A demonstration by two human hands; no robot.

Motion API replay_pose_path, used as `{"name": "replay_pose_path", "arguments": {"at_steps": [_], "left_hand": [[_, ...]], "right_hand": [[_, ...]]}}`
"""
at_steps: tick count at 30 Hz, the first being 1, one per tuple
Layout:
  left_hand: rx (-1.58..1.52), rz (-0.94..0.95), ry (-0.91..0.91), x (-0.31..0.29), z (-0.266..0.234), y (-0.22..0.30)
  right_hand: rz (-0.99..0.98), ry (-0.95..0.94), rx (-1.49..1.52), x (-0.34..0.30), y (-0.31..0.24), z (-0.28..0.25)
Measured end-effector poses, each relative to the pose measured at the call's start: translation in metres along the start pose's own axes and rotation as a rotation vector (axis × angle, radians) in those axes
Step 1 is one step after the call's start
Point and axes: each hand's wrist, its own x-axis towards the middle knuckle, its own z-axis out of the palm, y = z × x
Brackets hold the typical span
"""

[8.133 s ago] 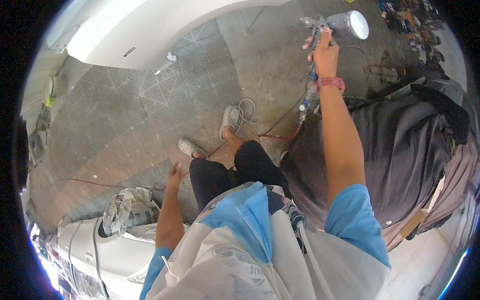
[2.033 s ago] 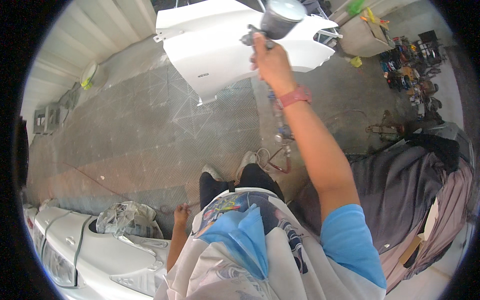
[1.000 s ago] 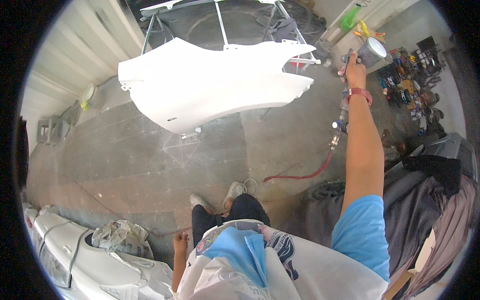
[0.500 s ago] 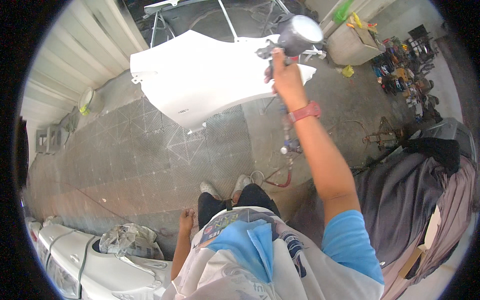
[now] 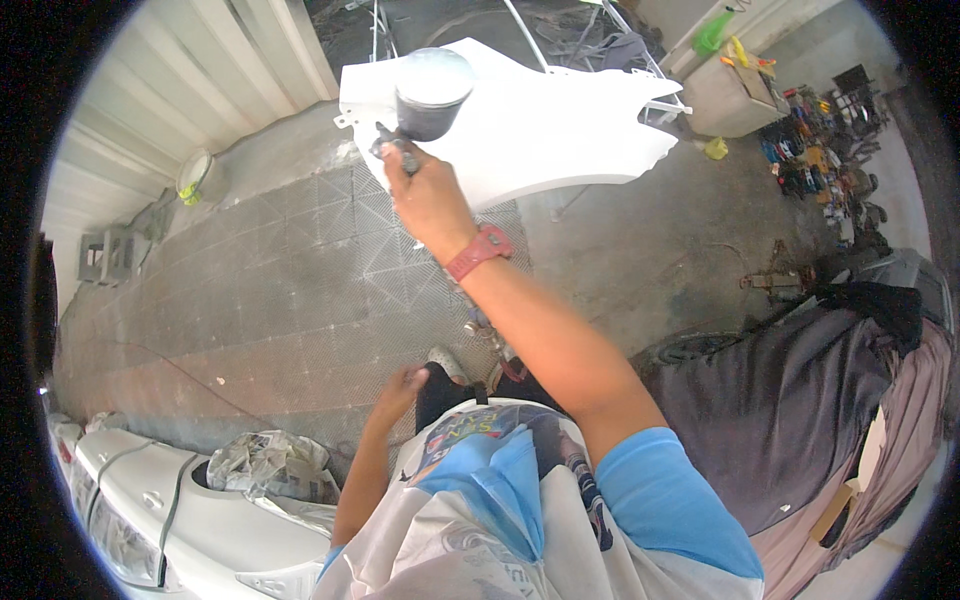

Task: The person uses a spray gun to apply white paint to a car bumper and a car door in a workshop. They move around the parts to cover different areas and briefly touch their face during the process.

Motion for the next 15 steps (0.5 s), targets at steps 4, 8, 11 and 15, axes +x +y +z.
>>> {"name": "replay_pose_path", "arguments": {"at_steps": [4, 8, 11, 15], "left_hand": [[0.104, 0.368, -0.401, 0.019, 0.037, 0.076], [0.171, 0.414, -0.800, 0.046, 0.076, 0.093], [0.388, 0.355, -0.822, 0.058, 0.097, 0.071], [0.498, 0.472, -0.822, 0.072, 0.111, 0.048]], "right_hand": [[-0.011, -0.093, 0.063, 0.010, -0.014, 0.034], [0.092, -0.075, 0.071, 0.023, -0.017, 0.029], [-0.024, 0.099, -0.079, 0.023, -0.009, 0.001], [0.094, 0.220, -0.091, 0.021, 0.000, -0.072]]}}
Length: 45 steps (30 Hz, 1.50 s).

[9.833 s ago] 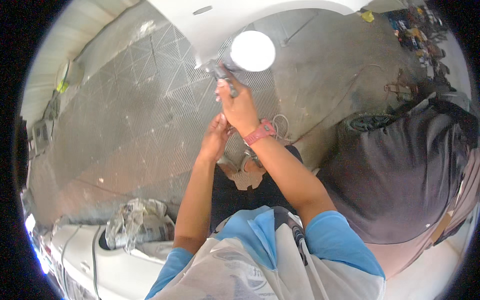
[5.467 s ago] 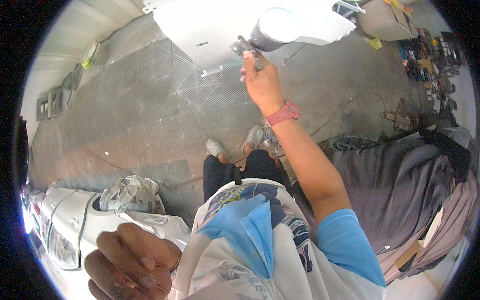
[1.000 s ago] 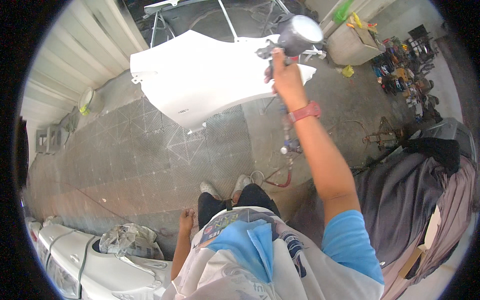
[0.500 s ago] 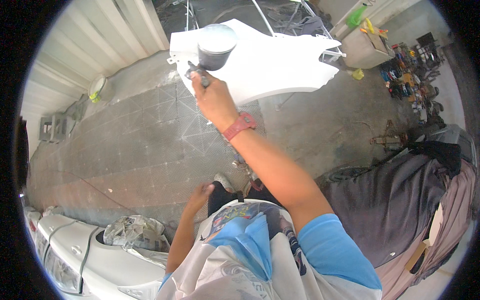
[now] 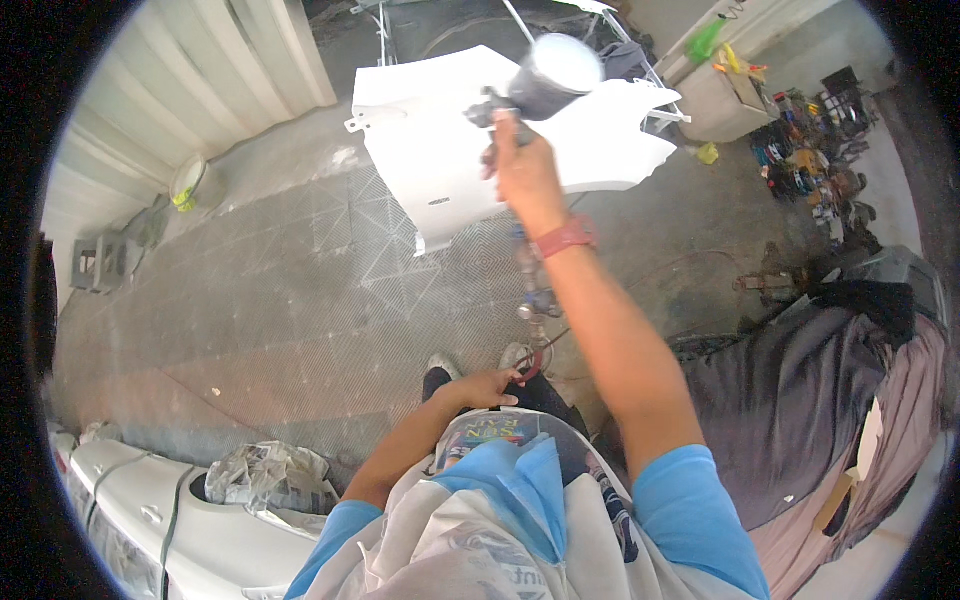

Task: The person uses a spray gun to apply white paint to a car bumper and a car door in a workshop. They move around the parts to cover different areas and briefly touch their face during the process.

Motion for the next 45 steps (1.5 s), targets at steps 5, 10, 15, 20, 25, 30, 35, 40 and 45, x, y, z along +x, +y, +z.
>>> {"name": "replay_pose_path", "arguments": {"at_steps": [5, 10, 15, 20, 25, 30, 35, 40, 45], "left_hand": [[0.079, -0.037, -0.084, 0.011, 0.000, 0.005], [-0.068, 0.027, -0.017, 0.019, 0.007, 0.004], [-0.183, 0.121, 0.015, 0.022, 0.004, 0.011], [-0.050, 0.167, -0.062, 0.010, -0.007, 0.031], [-0.199, 0.216, -0.030, -0.005, -0.007, 0.034], [-0.315, 0.146, -0.030, -0.024, -0.018, 0.044], [-0.380, 0.142, -0.015, -0.036, -0.035, 0.078], [-0.366, 0.206, 0.001, -0.027, -0.044, 0.101], [-0.323, 0.061, 0.087, -0.010, -0.042, 0.065]], "right_hand": [[0.056, 0.175, 0.020, 0.030, -0.001, -0.089], [0.003, 0.318, -0.113, 0.071, -0.025, -0.128], [-0.044, 0.223, -0.211, 0.082, -0.053, -0.103], [-0.109, -0.092, -0.228, 0.063, -0.083, -0.026], [-0.101, -0.338, -0.141, 0.043, -0.122, 0.046], [-0.207, -0.440, -0.022, 0.066, -0.152, 0.086], [-0.027, -0.367, 0.105, 0.125, -0.154, 0.058], [0.033, -0.066, -0.185, 0.177, -0.113, -0.014], [0.033, 0.137, -0.578, 0.197, -0.062, -0.116]]}}
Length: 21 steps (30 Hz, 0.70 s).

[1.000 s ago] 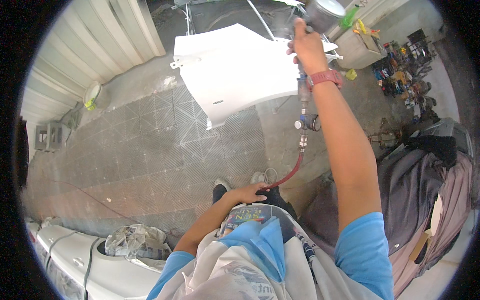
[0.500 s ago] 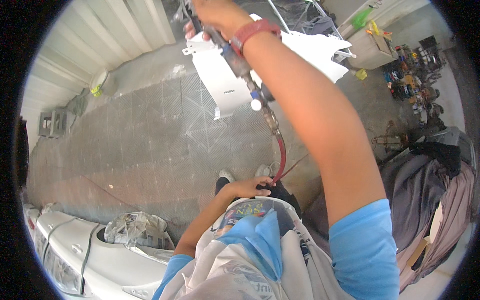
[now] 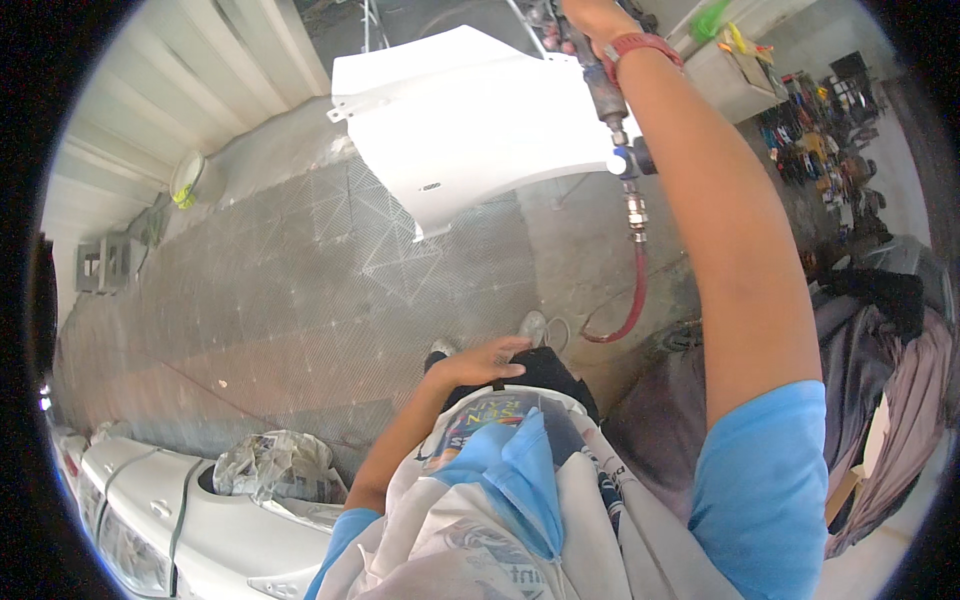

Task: The person uses a spray gun to apply white paint to a car bumper and a car door in a workshop. They move around the parts to cover different areas and briefly touch their face during the process.

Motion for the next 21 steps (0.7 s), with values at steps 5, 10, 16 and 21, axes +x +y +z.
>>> {"name": "replay_pose_path", "arguments": {"at_steps": [5, 10, 16, 21], "left_hand": [[-0.169, -0.323, 0.392, -0.016, 0.003, -0.080], [-0.308, -0.598, 0.928, -0.053, 0.043, -0.177], [-0.405, -0.853, 1.098, -0.077, 0.112, -0.217], [-0.350, -0.859, 1.076, -0.050, 0.142, -0.179]], "right_hand": [[0.127, -0.104, 0.304, 0.016, 0.077, -0.064], [0.115, 0.060, 0.058, 0.066, 0.152, -0.114], [0.200, 0.145, 0.023, 0.130, 0.236, -0.167], [0.130, 0.124, 0.247, 0.163, 0.293, -0.198]]}}
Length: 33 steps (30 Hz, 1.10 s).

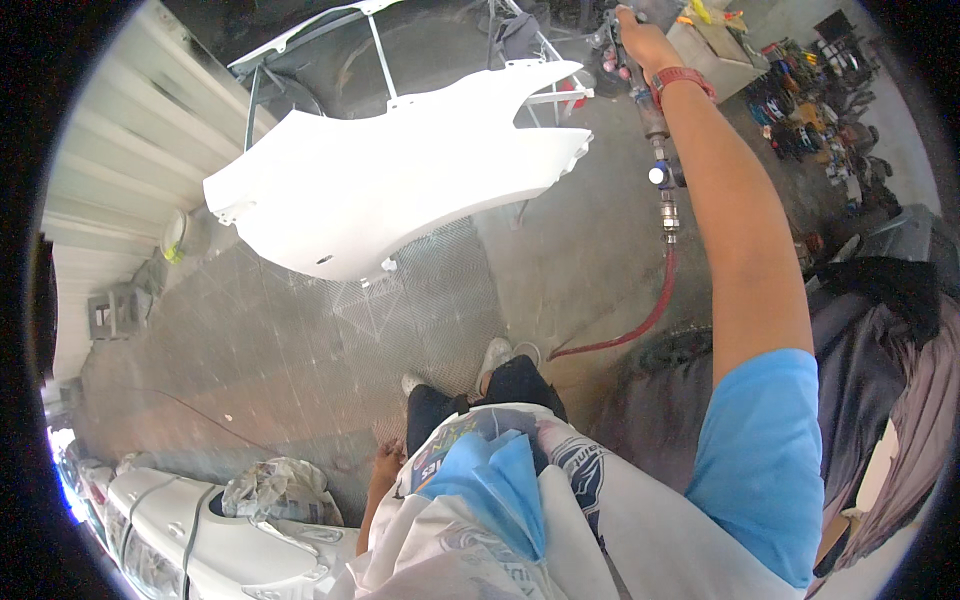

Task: The person uses a spray gun to apply white paint to a car bumper and a car door in a workshop. They move around the parts to cover different areas and briefly touch their face during the process.

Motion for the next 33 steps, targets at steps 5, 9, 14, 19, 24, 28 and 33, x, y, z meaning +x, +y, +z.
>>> {"name": "replay_pose_path", "arguments": {"at_steps": [5, 9, 14, 19, 24, 28, 33], "left_hand": [[0.018, 0.240, 0.036, -0.011, 0.026, 0.036], [0.152, 0.239, 0.049, -0.024, 0.016, 0.059], [0.201, 0.287, 0.079, -0.035, -0.001, 0.082], [0.210, 0.235, 0.068, -0.045, -0.023, 0.081], [0.122, 0.141, 0.022, -0.034, -0.054, 0.072], [0.150, 0.242, 0.021, 0.000, -0.101, 0.046], [0.033, 0.210, -0.078, 0.046, -0.198, 0.008]], "right_hand": [[0.107, -0.061, 0.220, 0.009, 0.034, -0.024], [0.132, 0.029, 0.002, -0.017, 0.062, -0.023], [-0.046, -0.100, 0.084, -0.124, 0.098, -0.016], [-0.134, -0.269, 0.264, -0.270, 0.107, 0.013], [-0.112, -0.464, 0.266, -0.390, 0.091, 0.062], [-0.120, -0.534, 0.222, -0.475, 0.073, 0.123], [-0.209, -0.513, 0.127, -0.579, 0.025, 0.210]]}}
